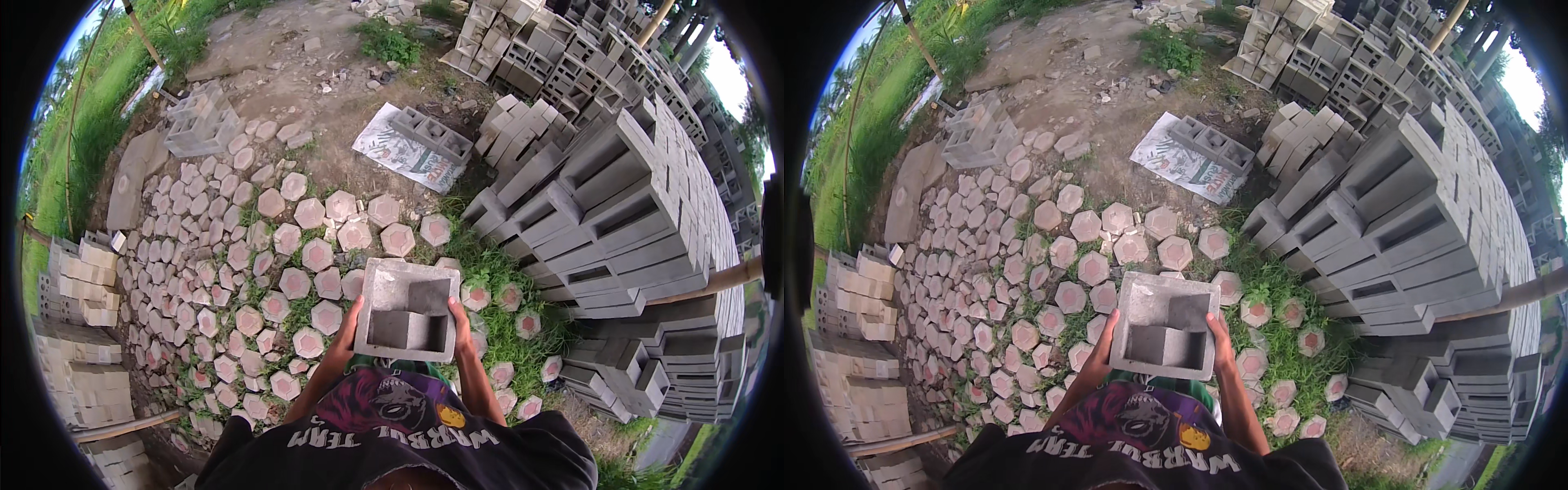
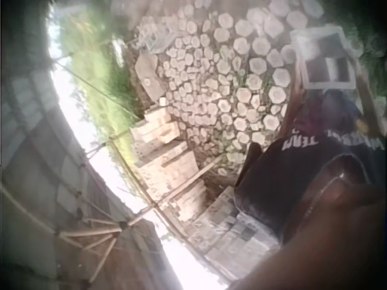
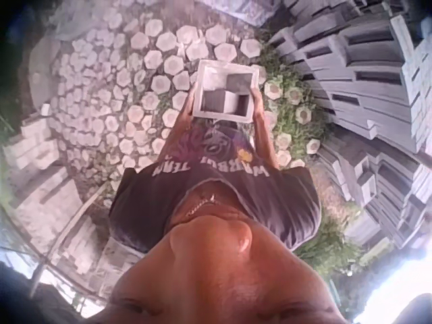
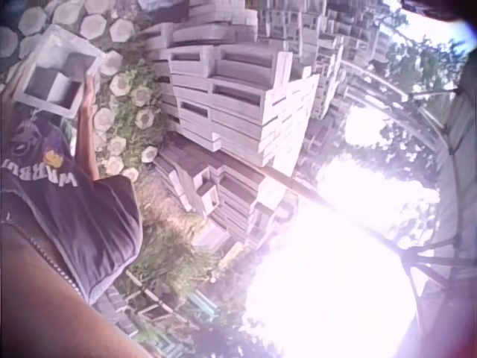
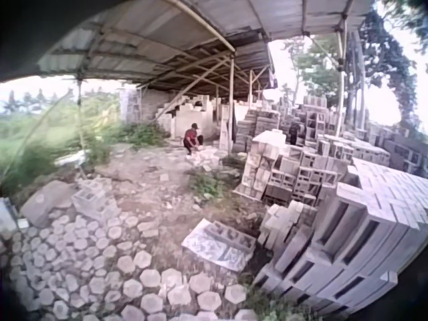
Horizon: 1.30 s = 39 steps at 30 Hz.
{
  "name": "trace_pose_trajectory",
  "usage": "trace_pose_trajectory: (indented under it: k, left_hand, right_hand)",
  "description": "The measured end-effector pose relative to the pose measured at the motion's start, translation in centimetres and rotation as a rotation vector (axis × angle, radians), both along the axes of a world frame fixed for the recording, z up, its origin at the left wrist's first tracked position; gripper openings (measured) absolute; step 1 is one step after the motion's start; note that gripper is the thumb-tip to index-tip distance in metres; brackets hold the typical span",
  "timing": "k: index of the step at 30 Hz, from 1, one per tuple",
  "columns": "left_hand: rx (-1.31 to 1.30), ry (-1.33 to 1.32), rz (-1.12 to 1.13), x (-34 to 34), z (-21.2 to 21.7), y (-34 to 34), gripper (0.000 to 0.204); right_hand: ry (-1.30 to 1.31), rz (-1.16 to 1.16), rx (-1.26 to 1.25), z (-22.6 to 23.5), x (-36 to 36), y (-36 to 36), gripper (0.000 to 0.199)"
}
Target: The person picks up concrete ventilation bricks from a pile and stacks them on top of one another on a piece of packaging on the ground.
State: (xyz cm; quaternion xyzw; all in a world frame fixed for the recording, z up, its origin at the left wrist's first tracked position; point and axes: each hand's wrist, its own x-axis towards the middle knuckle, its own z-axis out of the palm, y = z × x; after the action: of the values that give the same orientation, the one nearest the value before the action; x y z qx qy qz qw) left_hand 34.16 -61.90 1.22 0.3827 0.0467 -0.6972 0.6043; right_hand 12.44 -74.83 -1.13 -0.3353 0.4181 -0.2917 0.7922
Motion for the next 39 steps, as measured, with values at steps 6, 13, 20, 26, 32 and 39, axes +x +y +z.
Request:
trace_pose_trajectory:
  k: [6, 13, 20, 26, 32, 39]
  left_hand:
    - [0.038, 0.039, -0.021, 6.5, -0.4, -11.5, 0.067]
    - [0.072, -0.092, -0.053, 16.5, 1.3, -23.9, 0.068]
    - [0.150, -0.236, -0.085, 26.1, 1.5, -32.8, 0.083]
    - [0.320, -0.251, -0.124, 36.2, -1.5, -42.2, 0.079]
    - [0.405, -0.547, -0.071, 45.0, 0.7, -52.9, 0.064]
    - [0.371, -0.580, -0.006, 54.9, 2.7, -61.3, 0.047]
  right_hand:
    - [-0.080, 0.039, 0.066, -0.6, 6.4, -12.4, 0.060]
    - [-0.020, 0.018, -0.101, 3.2, 16.2, -24.1, 0.060]
    - [-0.028, 0.085, -0.118, 2.6, 26.0, -34.7, 0.072]
    - [0.015, 0.160, -0.185, 1.1, 36.4, -44.6, 0.078]
    - [0.071, 0.226, -0.258, -1.3, 46.5, -56.1, 0.089]
    - [0.108, 0.288, -0.241, 4.6, 57.4, -65.9, 0.093]
